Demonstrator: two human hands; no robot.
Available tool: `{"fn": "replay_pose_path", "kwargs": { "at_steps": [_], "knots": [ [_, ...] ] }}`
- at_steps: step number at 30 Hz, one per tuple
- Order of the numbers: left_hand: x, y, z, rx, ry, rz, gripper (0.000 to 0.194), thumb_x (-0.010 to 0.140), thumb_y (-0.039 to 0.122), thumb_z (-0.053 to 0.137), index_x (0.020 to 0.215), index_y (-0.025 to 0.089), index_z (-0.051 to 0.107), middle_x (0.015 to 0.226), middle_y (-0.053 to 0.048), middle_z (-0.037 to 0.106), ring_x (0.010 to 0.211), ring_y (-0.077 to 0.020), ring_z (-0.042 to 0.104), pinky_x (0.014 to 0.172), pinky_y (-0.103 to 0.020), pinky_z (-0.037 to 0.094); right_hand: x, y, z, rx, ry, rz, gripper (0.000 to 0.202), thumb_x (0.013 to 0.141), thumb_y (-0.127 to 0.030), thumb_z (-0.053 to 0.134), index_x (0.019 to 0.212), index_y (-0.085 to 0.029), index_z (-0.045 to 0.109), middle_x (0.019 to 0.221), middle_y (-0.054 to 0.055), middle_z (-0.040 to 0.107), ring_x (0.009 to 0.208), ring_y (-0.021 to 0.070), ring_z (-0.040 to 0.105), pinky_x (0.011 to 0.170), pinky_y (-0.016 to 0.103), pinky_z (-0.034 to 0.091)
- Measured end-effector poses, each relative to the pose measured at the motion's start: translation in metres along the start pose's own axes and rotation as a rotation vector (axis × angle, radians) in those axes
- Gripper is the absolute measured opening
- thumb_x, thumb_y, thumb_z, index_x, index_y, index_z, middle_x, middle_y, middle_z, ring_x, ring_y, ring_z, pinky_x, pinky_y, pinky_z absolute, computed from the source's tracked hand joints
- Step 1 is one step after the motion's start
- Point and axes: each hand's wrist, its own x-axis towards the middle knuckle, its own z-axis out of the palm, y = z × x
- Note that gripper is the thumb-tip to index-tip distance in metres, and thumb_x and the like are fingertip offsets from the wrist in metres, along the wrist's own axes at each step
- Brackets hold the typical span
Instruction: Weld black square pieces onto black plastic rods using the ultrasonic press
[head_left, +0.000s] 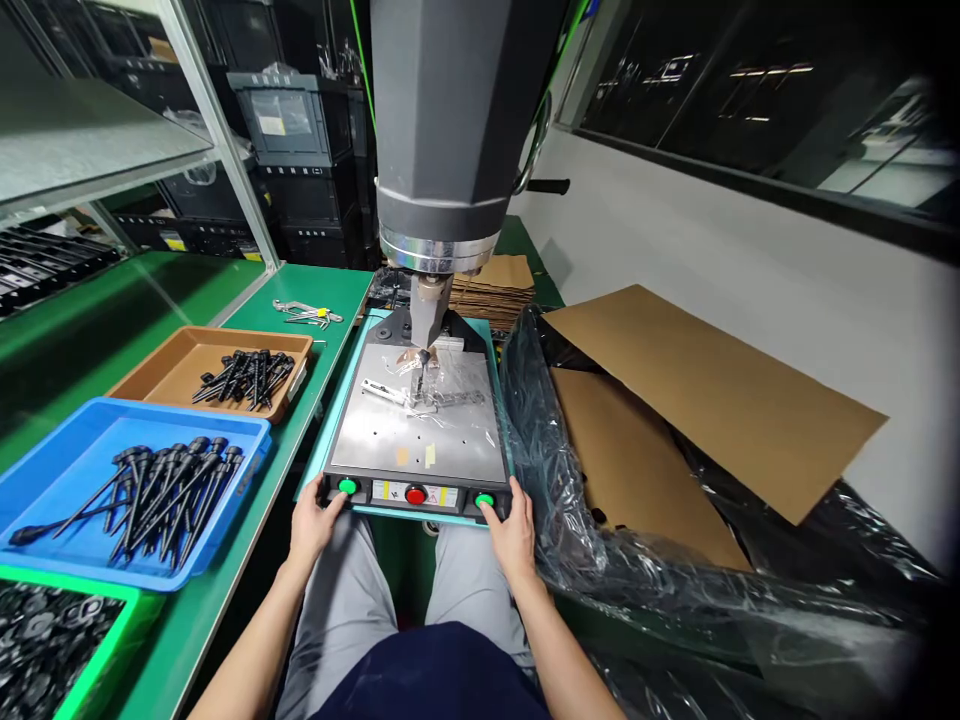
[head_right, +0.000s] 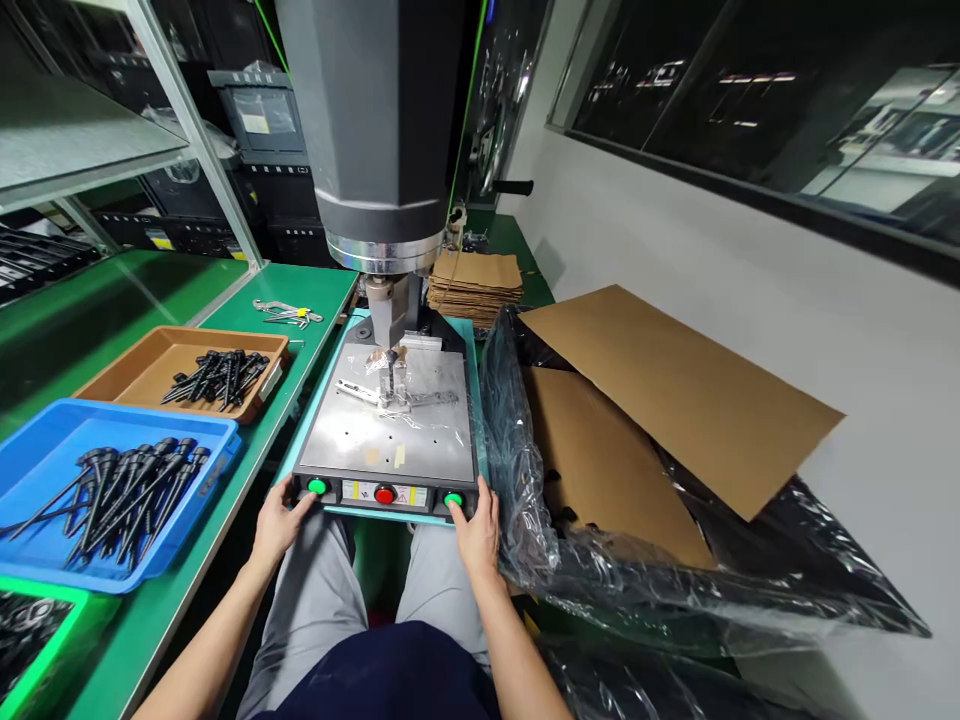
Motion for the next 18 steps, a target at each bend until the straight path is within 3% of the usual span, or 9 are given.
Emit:
{"fn": "replay_pose_path", "kwargs": {
  "at_steps": [4,10,18],
  "knots": [
    [0.013,-0.004,-0.003,0.016,-0.02,0.051,0.066,0.07,0.057,0.067,0.124,0.019,0.059,0.121,-0.013,0.063,0.106,-0.0307,0.064,0.093,-0.043,0.051,0.0,0.002,0.0,0.023,0.011,0.005,0.076,0.087,-0.065,0.053,0.146,-0.018,0.038,0.135,0.02,0.047,0.128,0.0376,0.044,0.105,0.053,0.037],
    [0.021,-0.002,-0.008,0.033,-0.052,0.005,0.07,0.064,0.057,0.071,0.121,0.017,0.06,0.117,-0.012,0.064,0.1,-0.0312,0.065,0.09,-0.044,0.051,-0.001,0.003,0.004,0.029,0.032,0.026,0.077,0.087,-0.066,0.053,0.146,-0.019,0.037,0.136,0.02,0.046,0.128,0.037,0.044,0.107,0.053,0.036],
    [0.019,0.01,-0.014,-0.166,-0.082,-0.029,0.067,0.052,0.055,0.079,0.105,0.016,0.066,0.112,-0.012,0.067,0.1,-0.0315,0.065,0.09,-0.044,0.051,0.001,0.004,-0.004,0.084,-0.053,0.042,0.078,0.084,-0.059,0.058,0.147,-0.021,0.035,0.141,0.018,0.043,0.131,0.0361,0.043,0.109,0.053,0.035]
  ]
}}
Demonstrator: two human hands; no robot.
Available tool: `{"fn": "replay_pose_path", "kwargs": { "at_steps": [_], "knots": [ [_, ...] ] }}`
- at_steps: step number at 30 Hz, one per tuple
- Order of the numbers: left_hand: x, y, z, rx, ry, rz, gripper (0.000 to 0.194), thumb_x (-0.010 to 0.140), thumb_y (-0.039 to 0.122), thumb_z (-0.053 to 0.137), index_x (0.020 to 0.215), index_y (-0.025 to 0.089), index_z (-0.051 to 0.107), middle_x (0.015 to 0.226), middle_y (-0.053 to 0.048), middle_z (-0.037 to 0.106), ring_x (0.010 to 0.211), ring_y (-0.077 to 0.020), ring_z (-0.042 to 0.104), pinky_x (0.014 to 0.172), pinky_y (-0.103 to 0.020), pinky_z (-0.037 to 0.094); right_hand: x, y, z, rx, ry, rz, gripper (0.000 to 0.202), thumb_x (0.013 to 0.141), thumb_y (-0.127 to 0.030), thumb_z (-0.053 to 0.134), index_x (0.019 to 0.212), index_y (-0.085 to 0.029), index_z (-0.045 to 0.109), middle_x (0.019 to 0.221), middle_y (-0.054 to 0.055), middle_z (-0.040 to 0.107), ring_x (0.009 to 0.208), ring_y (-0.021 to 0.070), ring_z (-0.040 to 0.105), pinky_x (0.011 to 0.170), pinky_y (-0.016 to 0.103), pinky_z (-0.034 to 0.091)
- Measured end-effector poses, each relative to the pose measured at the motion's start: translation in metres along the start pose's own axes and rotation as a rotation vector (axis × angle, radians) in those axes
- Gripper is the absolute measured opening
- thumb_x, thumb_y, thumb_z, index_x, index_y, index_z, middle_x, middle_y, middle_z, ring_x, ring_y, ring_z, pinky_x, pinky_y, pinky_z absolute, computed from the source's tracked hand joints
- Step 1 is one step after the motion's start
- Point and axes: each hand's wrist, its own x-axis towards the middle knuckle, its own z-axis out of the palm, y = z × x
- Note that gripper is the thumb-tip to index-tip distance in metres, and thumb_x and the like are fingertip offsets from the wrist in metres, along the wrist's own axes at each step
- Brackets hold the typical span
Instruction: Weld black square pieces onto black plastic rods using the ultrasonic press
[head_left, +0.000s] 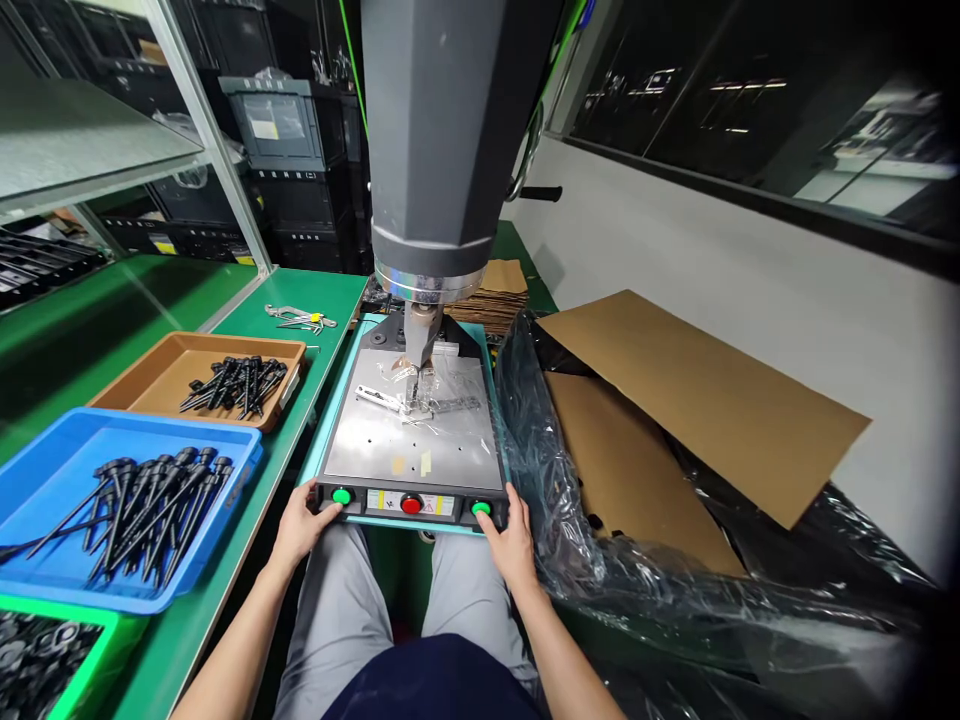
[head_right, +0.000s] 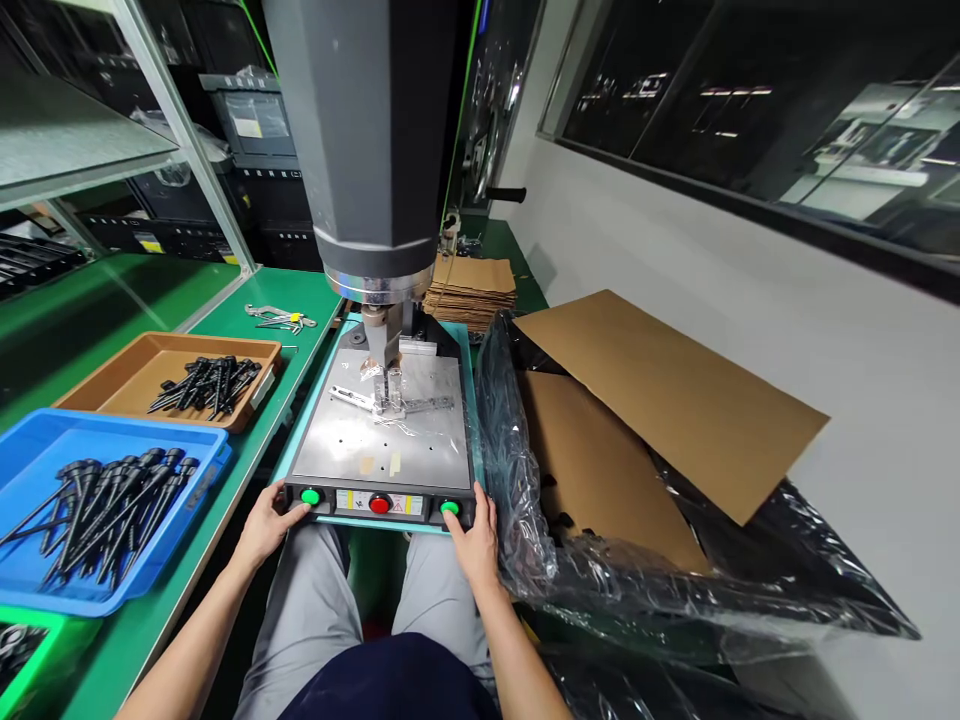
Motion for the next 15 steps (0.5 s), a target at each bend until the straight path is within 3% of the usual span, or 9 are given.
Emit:
{"fn": "replay_pose_path", "kwargs": {
  "at_steps": [5,11,15],
  "knots": [
    [-0.005,0.008,0.001,-0.042,0.021,-0.049,0.068,0.049,0.055,0.082,0.104,0.018,0.068,0.109,-0.011,0.069,0.1,-0.0329,0.066,0.088,-0.044,0.052,-0.001,-0.001,0.001,0.01,0.008,0.02,0.078,0.083,-0.059,0.059,0.147,-0.023,0.035,0.143,0.017,0.041,0.134,0.0366,0.04,0.11,0.054,0.034],
    [0.003,0.001,-0.007,-0.05,-0.009,-0.05,0.071,0.056,0.054,0.08,0.113,0.015,0.065,0.119,-0.015,0.067,0.109,-0.0319,0.063,0.099,-0.045,0.048,-0.001,-0.001,-0.001,0.043,-0.008,0.042,0.079,0.082,-0.059,0.061,0.148,-0.023,0.036,0.143,0.017,0.042,0.134,0.036,0.04,0.11,0.054,0.035],
    [0.013,0.033,-0.009,-0.044,0.125,0.065,0.059,0.071,0.053,0.071,0.116,0.016,0.064,0.121,-0.014,0.065,0.111,-0.0289,0.063,0.098,-0.043,0.05,0.002,-0.002,-0.008,0.135,-0.054,0.091,0.076,0.08,-0.057,0.064,0.145,-0.025,0.041,0.141,0.014,0.046,0.13,0.0338,0.045,0.105,0.052,0.041]
  ]
}}
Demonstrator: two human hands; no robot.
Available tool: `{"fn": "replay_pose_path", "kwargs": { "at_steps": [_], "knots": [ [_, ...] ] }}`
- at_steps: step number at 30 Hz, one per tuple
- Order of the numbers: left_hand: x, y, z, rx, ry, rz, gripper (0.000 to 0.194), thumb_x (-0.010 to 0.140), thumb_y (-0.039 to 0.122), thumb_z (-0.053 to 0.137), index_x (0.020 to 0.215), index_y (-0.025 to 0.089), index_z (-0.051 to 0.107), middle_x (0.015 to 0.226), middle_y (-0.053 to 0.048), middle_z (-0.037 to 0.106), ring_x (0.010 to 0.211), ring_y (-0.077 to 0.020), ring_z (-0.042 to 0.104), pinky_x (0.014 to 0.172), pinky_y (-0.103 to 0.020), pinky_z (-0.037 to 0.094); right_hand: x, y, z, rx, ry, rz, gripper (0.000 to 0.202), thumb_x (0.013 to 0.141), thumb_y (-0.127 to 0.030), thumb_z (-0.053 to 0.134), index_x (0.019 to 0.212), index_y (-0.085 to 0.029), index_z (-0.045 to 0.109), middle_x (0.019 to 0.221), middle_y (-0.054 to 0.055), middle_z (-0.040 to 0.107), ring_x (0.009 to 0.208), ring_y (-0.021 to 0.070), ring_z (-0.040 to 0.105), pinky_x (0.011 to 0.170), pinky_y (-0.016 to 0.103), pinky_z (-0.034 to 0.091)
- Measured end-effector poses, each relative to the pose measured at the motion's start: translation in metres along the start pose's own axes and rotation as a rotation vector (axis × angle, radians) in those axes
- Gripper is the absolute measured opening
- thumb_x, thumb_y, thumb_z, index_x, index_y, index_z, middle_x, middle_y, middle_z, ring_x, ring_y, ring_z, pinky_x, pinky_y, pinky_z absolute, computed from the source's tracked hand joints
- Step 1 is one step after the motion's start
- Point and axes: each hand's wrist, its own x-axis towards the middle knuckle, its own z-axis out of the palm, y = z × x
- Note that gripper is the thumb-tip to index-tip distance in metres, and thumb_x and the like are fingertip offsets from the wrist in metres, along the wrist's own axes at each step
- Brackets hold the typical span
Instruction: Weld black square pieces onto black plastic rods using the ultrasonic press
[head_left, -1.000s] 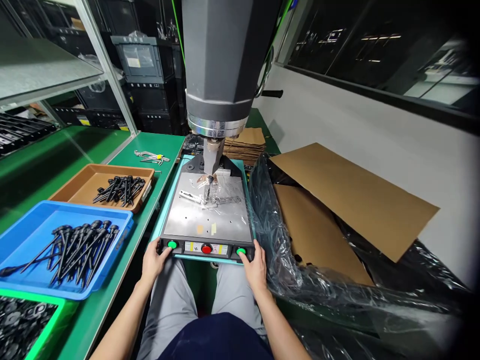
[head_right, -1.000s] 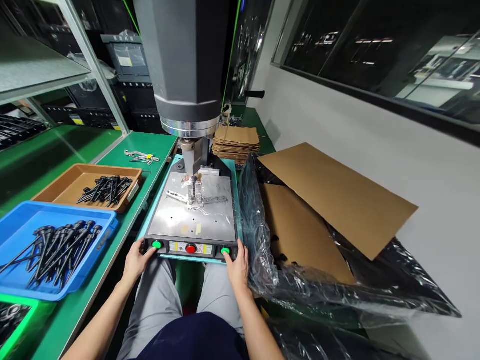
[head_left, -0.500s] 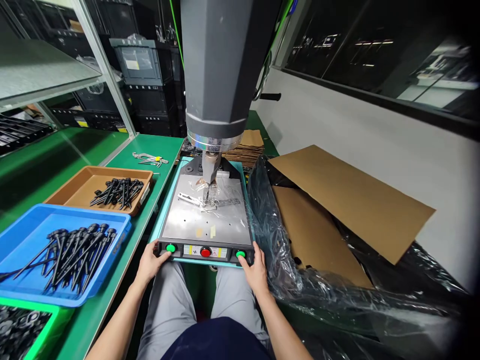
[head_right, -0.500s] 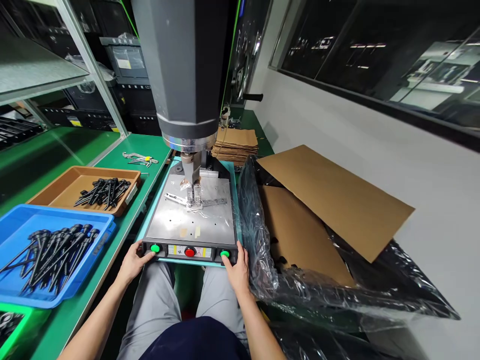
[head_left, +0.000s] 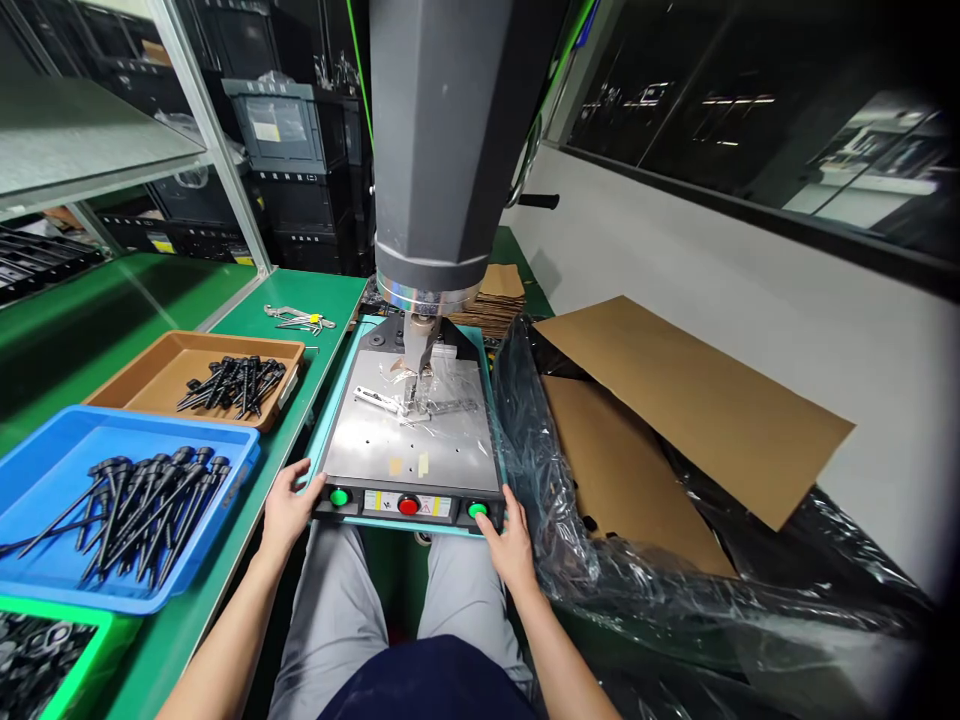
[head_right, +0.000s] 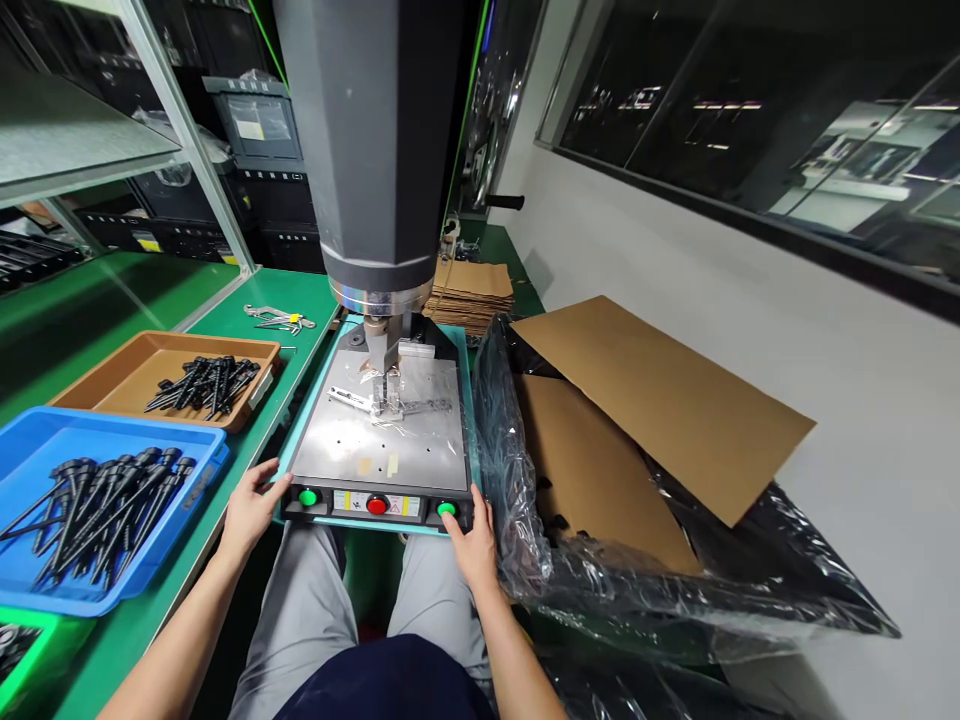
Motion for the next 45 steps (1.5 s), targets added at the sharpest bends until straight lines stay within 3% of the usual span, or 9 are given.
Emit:
{"fn": "replay_pose_path", "kwargs": {
  "at_steps": [7,12,16,20,24,32,35,39,45],
  "knots": [
    [0.032,0.095,0.047,-0.168,-0.161,0.263,0.045,0.077,0.042,0.071,0.115,0.019,0.067,0.121,-0.012,0.064,0.111,-0.0259,0.062,0.093,-0.039,0.052,0.004,-0.059,-0.002,0.146,0.182,-0.111,0.043,0.085,-0.051,0.063,0.114,-0.02,0.063,0.124,0.015,0.058,0.112,0.029,0.056,0.099,0.047,0.048],
    [0.07,0.121,0.094,-0.294,-0.205,0.247,0.06,0.067,0.035,0.08,0.122,0.018,0.063,0.129,-0.016,0.061,0.121,-0.0272,0.056,0.096,-0.038,0.046,0.012,-0.101,0.035,0.39,-0.088,-0.056,0.038,0.081,-0.045,0.07,0.112,-0.023,0.065,0.107,0.011,0.069,0.1,0.027,0.064,0.09,0.043,0.053],
    [0.085,0.129,0.113,-0.385,-0.283,0.159,0.064,0.062,0.034,0.083,0.119,0.015,0.062,0.101,-0.011,0.071,0.091,-0.0214,0.066,0.081,-0.032,0.048,0.025,-0.112,0.068,0.409,-0.266,-0.056,0.034,0.08,-0.04,0.071,0.11,-0.024,0.067,0.105,0.009,0.07,0.098,0.0267,0.065,0.087,0.041,0.054],
    [0.079,0.135,0.114,-0.384,-0.374,0.183,0.045,0.068,0.038,0.079,0.103,0.014,0.066,0.069,-0.002,0.067,0.063,-0.0161,0.061,0.066,-0.028,0.046,0.041,-0.119,0.09,0.23,-0.417,-0.204,0.025,0.086,-0.03,0.06,0.108,-0.025,0.071,0.114,0.008,0.069,0.104,0.0264,0.065,0.096,0.044,0.05],
    [0.068,0.144,0.112,-0.518,-0.455,0.082,0.034,0.067,0.039,0.079,0.087,0.014,0.067,0.064,-0.001,0.064,0.057,-0.0153,0.061,0.061,-0.028,0.047,0.058,-0.127,0.106,0.019,-0.431,-0.484,0.031,0.088,-0.019,0.049,0.109,-0.022,0.072,0.133,0.009,0.059,0.126,0.0288,0.05,0.111,0.049,0.037],
    [0.067,0.171,0.108,-0.81,-0.506,-0.05,0.068,0.062,0.034,0.086,0.122,0.013,0.062,0.073,-0.002,0.065,0.057,-0.0112,0.059,0.056,-0.024,0.048,0.122,-0.148,0.111,-0.123,-0.05,-0.525,0.053,0.092,-0.023,0.043,0.144,-0.015,0.045,0.157,0.014,0.025,0.145,0.0337,0.022,0.117,0.057,0.019],
    [0.076,0.182,0.106,-0.85,-0.451,-0.024,0.082,0.064,0.034,0.085,0.136,0.016,0.052,0.071,0.0,0.064,0.057,-0.0108,0.059,0.056,-0.022,0.048,0.154,-0.171,0.104,-0.087,0.013,-0.574,0.054,0.094,-0.031,0.043,0.145,-0.014,0.041,0.153,0.016,0.032,0.143,0.0303,0.027,0.118,0.05,0.023],
    [0.089,0.191,0.104,-0.881,-0.41,-0.017,0.09,0.066,0.032,0.084,0.145,0.018,0.042,0.067,0.004,0.061,0.057,-0.0107,0.059,0.06,-0.024,0.051,0.189,-0.202,0.1,-0.12,-0.033,-0.579,0.038,0.091,-0.031,0.052,0.124,-0.015,0.062,0.135,0.016,0.055,0.13,0.0287,0.047,0.113,0.044,0.034],
    [0.095,0.195,0.099,-0.91,-0.332,-0.086,0.082,0.07,0.023,0.08,0.143,0.016,0.043,0.064,0.004,0.06,0.054,-0.0099,0.058,0.059,-0.023,0.051,0.205,-0.22,0.097,-0.153,-0.129,-0.605,0.02,0.085,-0.023,0.061,0.101,-0.016,0.071,0.116,0.014,0.065,0.114,0.0265,0.058,0.103,0.038,0.044]
  ]
}}
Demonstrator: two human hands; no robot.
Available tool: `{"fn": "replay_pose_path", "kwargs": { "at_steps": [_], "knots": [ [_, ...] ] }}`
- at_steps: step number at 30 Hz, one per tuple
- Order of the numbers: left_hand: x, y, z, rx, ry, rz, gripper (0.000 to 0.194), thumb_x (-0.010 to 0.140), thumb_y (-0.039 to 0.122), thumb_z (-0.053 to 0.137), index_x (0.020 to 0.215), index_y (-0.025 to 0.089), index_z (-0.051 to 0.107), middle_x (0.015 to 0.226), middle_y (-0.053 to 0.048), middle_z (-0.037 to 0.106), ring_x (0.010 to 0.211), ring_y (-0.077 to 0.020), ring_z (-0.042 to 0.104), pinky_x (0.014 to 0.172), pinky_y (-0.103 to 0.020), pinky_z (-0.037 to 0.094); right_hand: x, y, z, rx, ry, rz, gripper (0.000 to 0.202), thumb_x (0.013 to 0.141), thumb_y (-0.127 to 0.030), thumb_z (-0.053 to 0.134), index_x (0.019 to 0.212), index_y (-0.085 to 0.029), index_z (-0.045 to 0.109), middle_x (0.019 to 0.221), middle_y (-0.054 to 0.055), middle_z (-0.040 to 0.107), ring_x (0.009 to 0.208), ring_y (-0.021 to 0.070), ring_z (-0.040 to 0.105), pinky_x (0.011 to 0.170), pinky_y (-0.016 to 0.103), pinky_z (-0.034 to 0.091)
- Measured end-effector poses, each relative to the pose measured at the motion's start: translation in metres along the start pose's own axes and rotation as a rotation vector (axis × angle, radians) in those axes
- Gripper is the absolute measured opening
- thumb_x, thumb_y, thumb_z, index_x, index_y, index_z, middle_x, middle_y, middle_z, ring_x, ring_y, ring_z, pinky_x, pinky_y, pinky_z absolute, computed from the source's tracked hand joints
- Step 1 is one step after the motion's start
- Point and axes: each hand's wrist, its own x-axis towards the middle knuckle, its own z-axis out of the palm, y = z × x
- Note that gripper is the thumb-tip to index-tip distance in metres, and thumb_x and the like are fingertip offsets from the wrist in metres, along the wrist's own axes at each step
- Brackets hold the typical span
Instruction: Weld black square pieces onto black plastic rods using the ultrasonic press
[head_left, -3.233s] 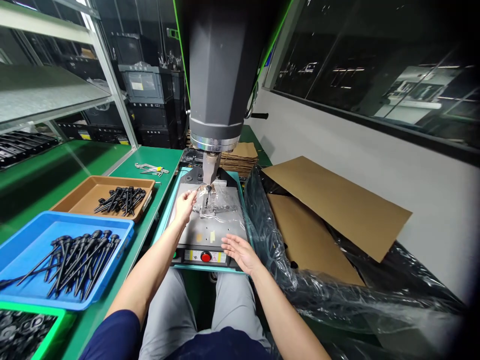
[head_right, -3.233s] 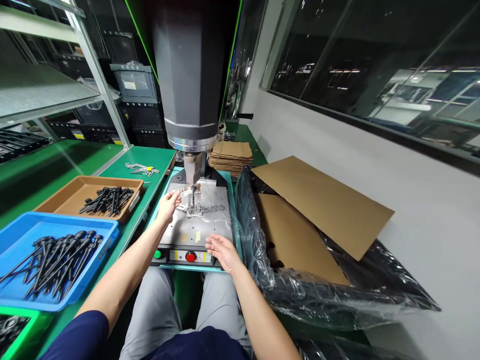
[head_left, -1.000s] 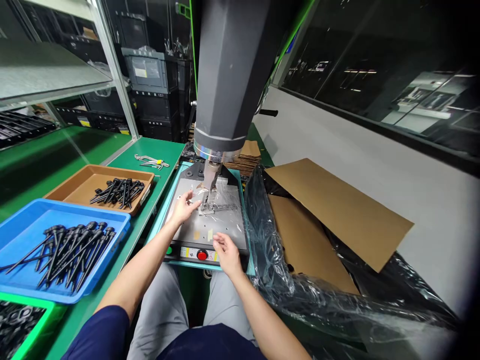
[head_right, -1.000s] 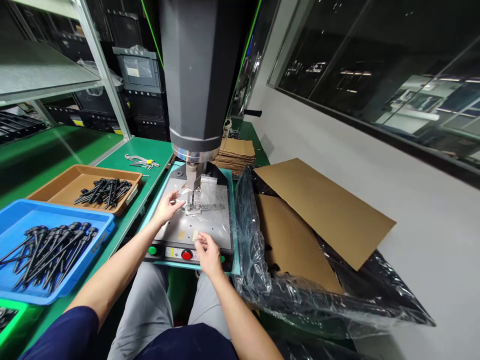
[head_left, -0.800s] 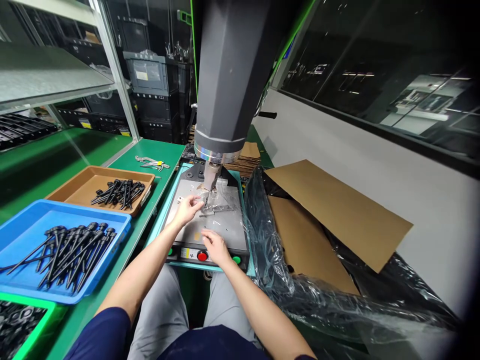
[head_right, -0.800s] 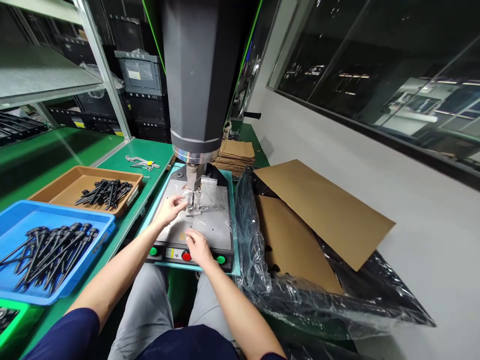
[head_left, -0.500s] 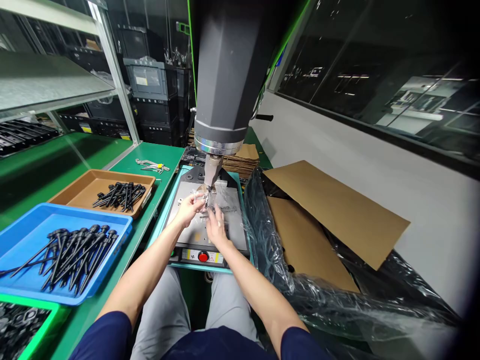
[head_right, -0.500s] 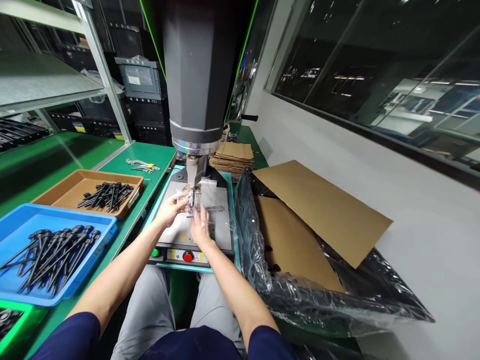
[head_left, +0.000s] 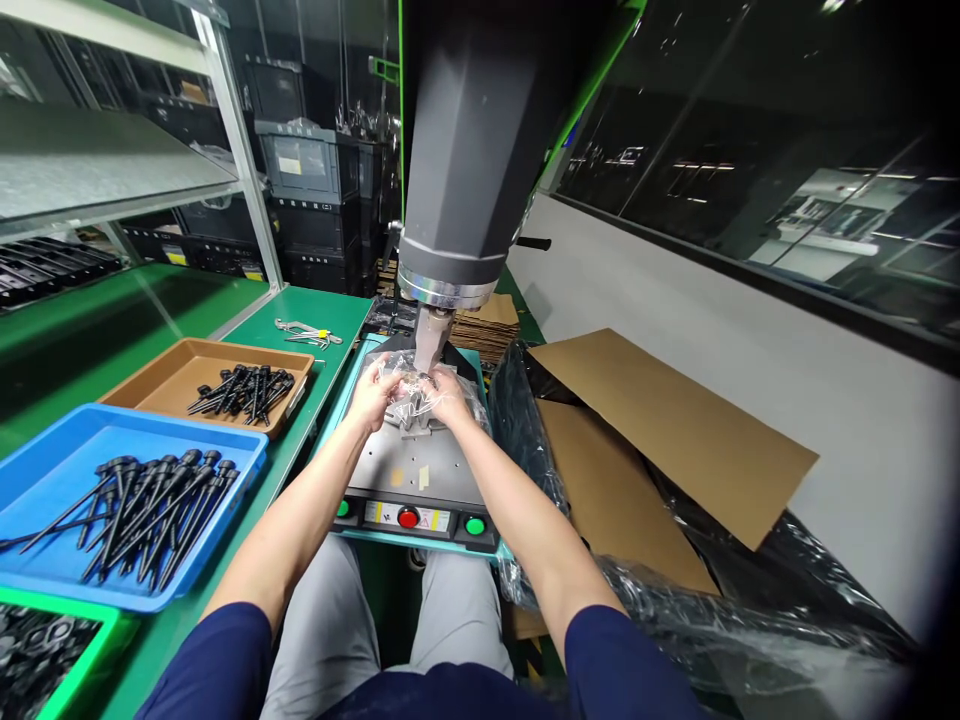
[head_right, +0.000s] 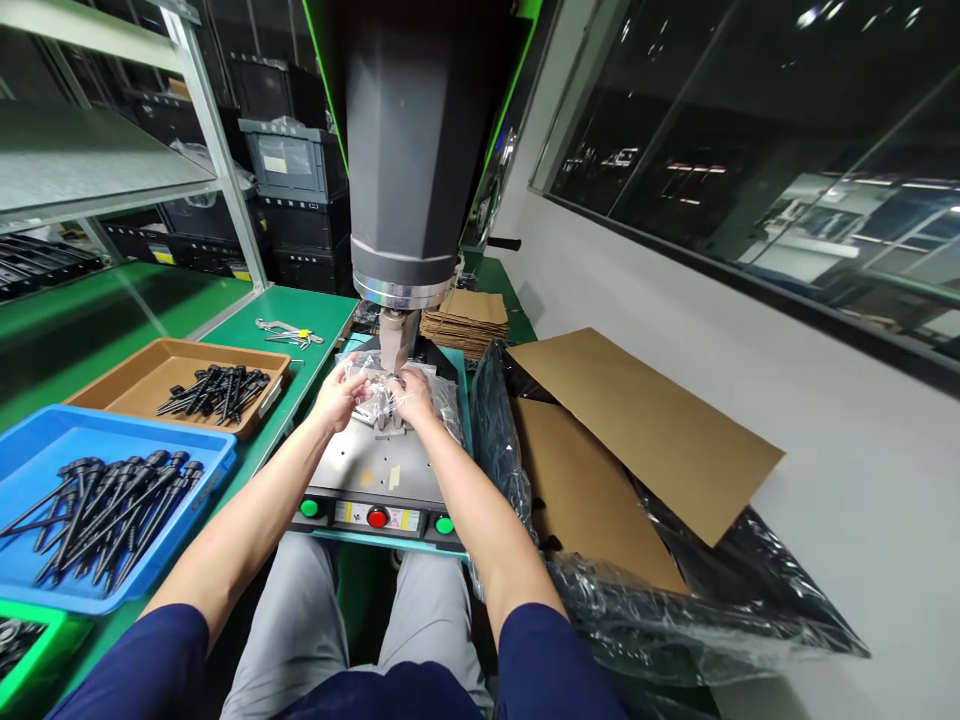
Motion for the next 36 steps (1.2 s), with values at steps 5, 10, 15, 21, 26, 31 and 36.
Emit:
{"fn": "replay_pose_path", "kwargs": {
  "at_steps": [5,10,15,21,26,31,36],
  "knots": [
    [0.0,0.003,0.001,-0.036,0.016,-0.013,0.077,0.073,0.02,0.077,0.142,0.017,0.044,0.068,0.002,0.062,0.053,-0.0093,0.06,0.057,-0.021,0.05,-0.009,-0.011,-0.011,0.073,0.072,-0.069,0.021,0.086,-0.022,0.057,0.103,-0.018,0.069,0.118,0.013,0.063,0.115,0.0258,0.056,0.104,0.039,0.043],
    [0.002,-0.003,-0.001,-0.057,0.065,-0.005,0.071,0.073,0.018,0.075,0.139,0.017,0.047,0.071,0.003,0.062,0.049,-0.0062,0.055,0.055,-0.02,0.048,-0.057,-0.024,-0.025,0.226,0.002,0.048,0.023,0.082,-0.025,0.062,0.102,-0.019,0.069,0.106,0.01,0.065,0.103,0.0249,0.061,0.098,0.042,0.046],
    [0.001,-0.011,-0.015,0.075,0.178,-0.046,0.067,0.078,0.018,0.071,0.141,0.015,0.045,0.069,0.002,0.061,0.049,-0.007,0.055,0.056,-0.021,0.047,-0.119,-0.043,-0.042,0.687,-0.33,0.359,0.032,0.079,-0.041,0.07,0.103,-0.019,0.069,0.087,0.004,0.067,0.075,0.0178,0.063,0.066,0.03,0.051],
    [-0.016,-0.009,-0.043,0.348,0.273,-0.076,0.064,0.082,0.025,0.069,0.139,0.009,0.044,0.091,-0.011,0.068,0.075,-0.0164,0.068,0.078,-0.033,0.053,-0.132,-0.063,-0.062,1.056,-0.266,0.497,0.044,0.067,-0.049,0.085,0.096,-0.02,0.071,0.088,0.003,0.067,0.072,0.0132,0.062,0.063,0.025,0.05],
    [-0.075,-0.01,-0.052,0.622,0.251,0.295,0.047,0.08,0.034,0.069,0.121,0.014,0.061,0.108,-0.011,0.066,0.101,-0.0204,0.063,0.096,-0.034,0.047,-0.131,-0.07,-0.07,1.105,-0.249,0.494,0.041,0.068,-0.045,0.086,0.097,-0.02,0.071,0.088,0.003,0.068,0.073,0.0132,0.062,0.067,0.027,0.051],
    [-0.151,-0.021,-0.046,0.628,-0.277,0.076,0.051,0.076,0.046,0.071,0.116,0.015,0.064,0.092,-0.007,0.07,0.079,-0.0186,0.065,0.076,-0.033,0.052,-0.132,-0.075,-0.075,1.154,-0.243,0.481,0.039,0.07,-0.044,0.086,0.096,-0.019,0.071,0.089,0.004,0.068,0.073,0.0126,0.06,0.067,0.026,0.05],
    [-0.181,-0.026,-0.046,0.667,-0.296,0.042,0.034,0.074,0.042,0.073,0.094,0.015,0.071,0.081,-0.004,0.07,0.072,-0.0172,0.063,0.07,-0.03,0.049,-0.13,-0.081,-0.074,1.179,-0.228,0.502,0.04,0.068,-0.045,0.087,0.093,-0.018,0.07,0.085,0.003,0.068,0.07,0.0118,0.059,0.065,0.025,0.049]
  ]
}}
